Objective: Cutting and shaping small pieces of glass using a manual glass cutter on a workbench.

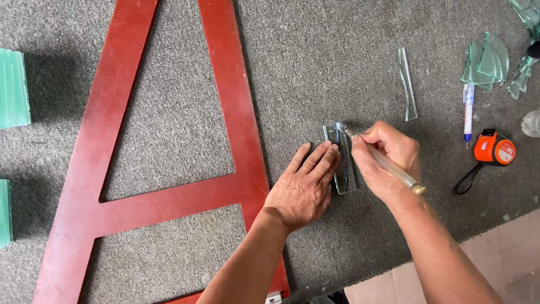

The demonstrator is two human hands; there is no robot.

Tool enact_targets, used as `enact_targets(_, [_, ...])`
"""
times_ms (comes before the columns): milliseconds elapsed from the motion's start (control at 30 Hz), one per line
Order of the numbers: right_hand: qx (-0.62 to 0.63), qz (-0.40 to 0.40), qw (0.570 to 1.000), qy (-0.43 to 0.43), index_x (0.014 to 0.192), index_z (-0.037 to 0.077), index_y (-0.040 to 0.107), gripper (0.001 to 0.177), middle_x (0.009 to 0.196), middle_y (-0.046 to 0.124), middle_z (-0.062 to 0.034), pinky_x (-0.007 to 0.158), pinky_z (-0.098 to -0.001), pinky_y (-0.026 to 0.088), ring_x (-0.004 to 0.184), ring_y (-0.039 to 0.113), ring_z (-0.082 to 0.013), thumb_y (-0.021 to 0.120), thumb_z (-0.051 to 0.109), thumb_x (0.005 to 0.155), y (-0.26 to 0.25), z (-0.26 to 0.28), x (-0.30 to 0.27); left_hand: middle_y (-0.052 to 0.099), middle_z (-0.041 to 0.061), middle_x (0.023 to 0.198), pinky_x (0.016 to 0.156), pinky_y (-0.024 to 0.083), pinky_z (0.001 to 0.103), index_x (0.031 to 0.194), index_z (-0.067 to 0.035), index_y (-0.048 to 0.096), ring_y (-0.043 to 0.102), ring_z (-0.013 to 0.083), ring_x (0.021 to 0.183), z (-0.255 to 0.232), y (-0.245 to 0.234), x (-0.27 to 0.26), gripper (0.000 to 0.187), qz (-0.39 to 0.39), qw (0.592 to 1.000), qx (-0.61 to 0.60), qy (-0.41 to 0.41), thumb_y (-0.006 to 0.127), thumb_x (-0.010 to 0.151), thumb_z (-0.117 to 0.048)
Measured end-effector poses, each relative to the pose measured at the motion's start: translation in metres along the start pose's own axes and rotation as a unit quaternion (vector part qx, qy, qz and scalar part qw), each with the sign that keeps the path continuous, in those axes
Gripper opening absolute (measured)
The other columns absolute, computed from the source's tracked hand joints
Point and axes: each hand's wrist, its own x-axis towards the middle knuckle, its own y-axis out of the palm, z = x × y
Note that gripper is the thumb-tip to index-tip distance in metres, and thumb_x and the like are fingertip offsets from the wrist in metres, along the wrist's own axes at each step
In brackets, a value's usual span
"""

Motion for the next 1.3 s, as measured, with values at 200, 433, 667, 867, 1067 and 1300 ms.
enact_targets(200, [-0.009,-0.009,1.000,0.013,0.066,-0.005,0.050,0.008,0.060,0.053,-0.0172,0.032,-0.0233,0.034,0.043,0.050,-0.0168,0.053,-0.008,0.074,0.003,-0.005,-0.001,0.028,0.009,0.131,0.107,0.011,0.040,0.125,-0.003,0.031,0.018,0.0216,0.129,0.000,-0.001,0.000,0.056,-0.006,1.000,0.001,-0.002,0.038,0.074,-0.024])
enact_targets(433, [0.006,-0.005,1.000,-0.001,0.064,-0.004,0.049,0.011,0.059,0.053,-0.0173,0.032,-0.0203,0.034,0.041,0.048,-0.0152,0.051,-0.010,0.073,0.003,-0.002,-0.003,0.029,0.009,0.131,0.107,0.010,0.040,0.125,-0.003,0.032,0.018,0.0215,0.129,0.000,-0.002,-0.001,0.056,0.000,1.000,-0.004,0.000,0.038,0.074,-0.023])
enact_targets(667, [0.007,-0.001,1.000,0.007,0.063,-0.004,0.048,0.011,0.060,0.053,-0.0169,0.033,-0.0208,0.034,0.042,0.049,-0.0144,0.052,-0.008,0.072,0.002,0.001,-0.007,0.028,0.008,0.133,0.107,0.009,0.040,0.126,-0.004,0.030,0.017,0.0210,0.129,0.001,-0.001,-0.001,0.057,0.016,1.000,0.016,0.002,0.039,0.074,-0.023])
enact_targets(867, [0.002,-0.002,1.000,0.006,0.063,-0.005,0.047,0.011,0.061,0.055,-0.0174,0.032,-0.0213,0.034,0.041,0.049,-0.0132,0.051,-0.008,0.072,0.002,0.002,-0.011,0.025,0.007,0.134,0.107,0.008,0.039,0.127,-0.005,0.028,0.015,0.0198,0.129,0.001,-0.002,-0.001,0.058,0.034,0.999,0.015,-0.001,0.038,0.073,-0.022])
enact_targets(1067, [-0.001,-0.003,1.000,0.021,0.061,-0.003,0.046,0.013,0.057,0.051,-0.0156,0.032,-0.0223,0.032,0.039,0.045,-0.0118,0.052,-0.005,0.072,0.000,0.005,-0.016,0.025,0.008,0.134,0.107,0.006,0.039,0.127,-0.005,0.028,0.015,0.0201,0.129,0.001,-0.002,-0.001,0.057,0.045,0.999,0.019,-0.002,0.039,0.074,-0.022])
enact_targets(1300, [0.005,0.009,1.000,0.025,0.061,-0.003,0.047,0.012,0.057,0.053,-0.0150,0.033,-0.0215,0.032,0.041,0.045,-0.0109,0.052,-0.005,0.072,-0.003,0.000,-0.021,0.025,0.007,0.134,0.107,0.006,0.038,0.129,-0.006,0.026,0.015,0.0194,0.129,0.000,-0.001,-0.002,0.060,0.046,0.999,0.016,-0.005,0.040,0.072,-0.021])
